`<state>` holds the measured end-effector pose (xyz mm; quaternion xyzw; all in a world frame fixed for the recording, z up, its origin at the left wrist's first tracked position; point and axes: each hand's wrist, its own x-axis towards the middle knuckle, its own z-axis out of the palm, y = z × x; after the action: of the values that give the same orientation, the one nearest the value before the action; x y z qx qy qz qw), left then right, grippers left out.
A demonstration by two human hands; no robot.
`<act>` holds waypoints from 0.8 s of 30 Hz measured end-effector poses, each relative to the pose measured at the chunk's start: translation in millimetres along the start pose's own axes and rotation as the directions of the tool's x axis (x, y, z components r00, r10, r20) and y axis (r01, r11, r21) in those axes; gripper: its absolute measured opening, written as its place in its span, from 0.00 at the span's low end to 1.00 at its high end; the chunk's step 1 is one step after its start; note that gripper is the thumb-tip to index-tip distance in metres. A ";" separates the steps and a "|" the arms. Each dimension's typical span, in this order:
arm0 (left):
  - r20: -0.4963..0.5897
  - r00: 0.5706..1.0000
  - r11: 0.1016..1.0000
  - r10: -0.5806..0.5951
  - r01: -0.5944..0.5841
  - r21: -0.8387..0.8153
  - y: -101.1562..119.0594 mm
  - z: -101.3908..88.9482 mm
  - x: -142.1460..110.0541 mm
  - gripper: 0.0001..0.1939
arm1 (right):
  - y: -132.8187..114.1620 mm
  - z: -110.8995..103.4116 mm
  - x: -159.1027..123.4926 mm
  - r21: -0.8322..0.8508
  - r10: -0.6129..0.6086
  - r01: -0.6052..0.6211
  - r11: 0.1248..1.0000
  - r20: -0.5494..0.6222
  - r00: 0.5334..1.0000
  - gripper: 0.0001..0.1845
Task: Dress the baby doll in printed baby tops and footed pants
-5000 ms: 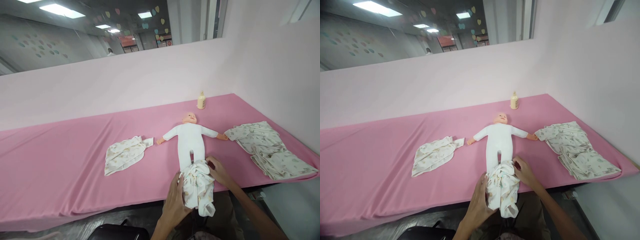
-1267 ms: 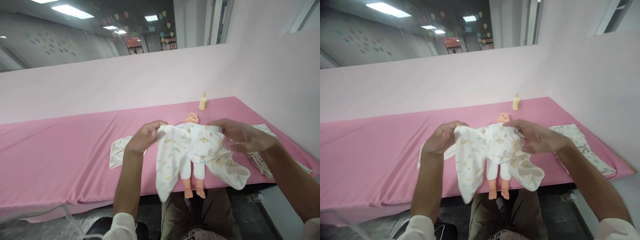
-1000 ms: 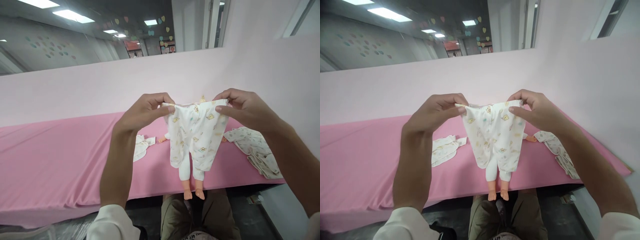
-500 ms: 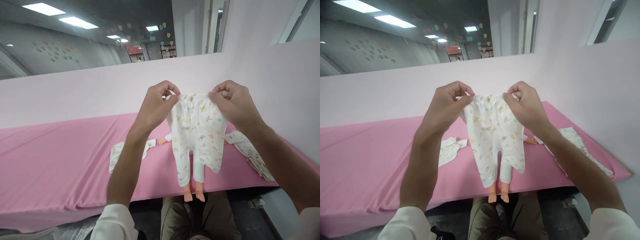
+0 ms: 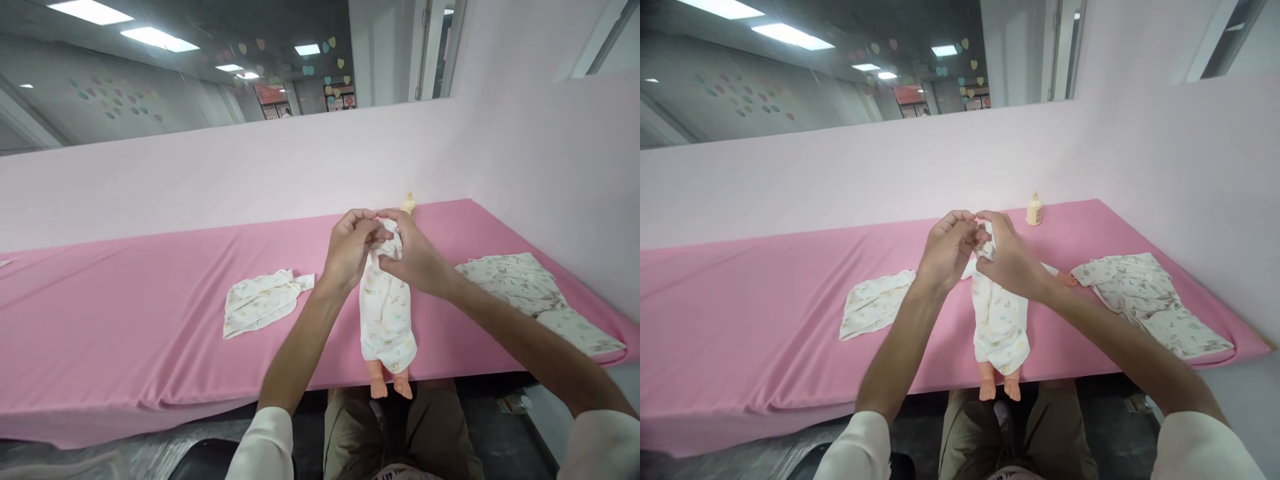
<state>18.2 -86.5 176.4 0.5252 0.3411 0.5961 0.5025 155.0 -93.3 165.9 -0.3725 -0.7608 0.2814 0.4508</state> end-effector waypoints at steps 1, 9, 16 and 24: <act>0.006 1.000 1.000 0.004 -0.004 -0.010 -4.0 -4.0 0.5 0.06 | 3.9 1.1 -0.2 -0.013 -0.009 0.008 1.000 -0.030 1.000 0.32; 0.024 0.973 0.959 0.230 -0.230 0.164 -27.4 -34.5 -15.5 0.34 | -20.8 -28.0 9.6 0.166 0.025 -0.008 0.986 -0.102 0.994 0.18; 0.410 0.893 0.982 -0.187 0.160 0.098 -47.6 -27.3 -54.7 0.28 | -29.4 -42.7 31.8 0.229 -0.009 0.107 0.968 -0.390 0.921 0.17; -0.088 0.948 0.779 0.306 -0.196 0.596 -11.7 -45.5 -98.2 0.05 | 43.7 -26.3 12.1 0.047 0.342 -0.339 0.940 -0.110 0.933 0.21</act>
<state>-28.7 -171.9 127.8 0.6377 0.4769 0.5705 0.2010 188.3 -56.2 149.8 -0.5082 -0.6531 0.3433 0.4442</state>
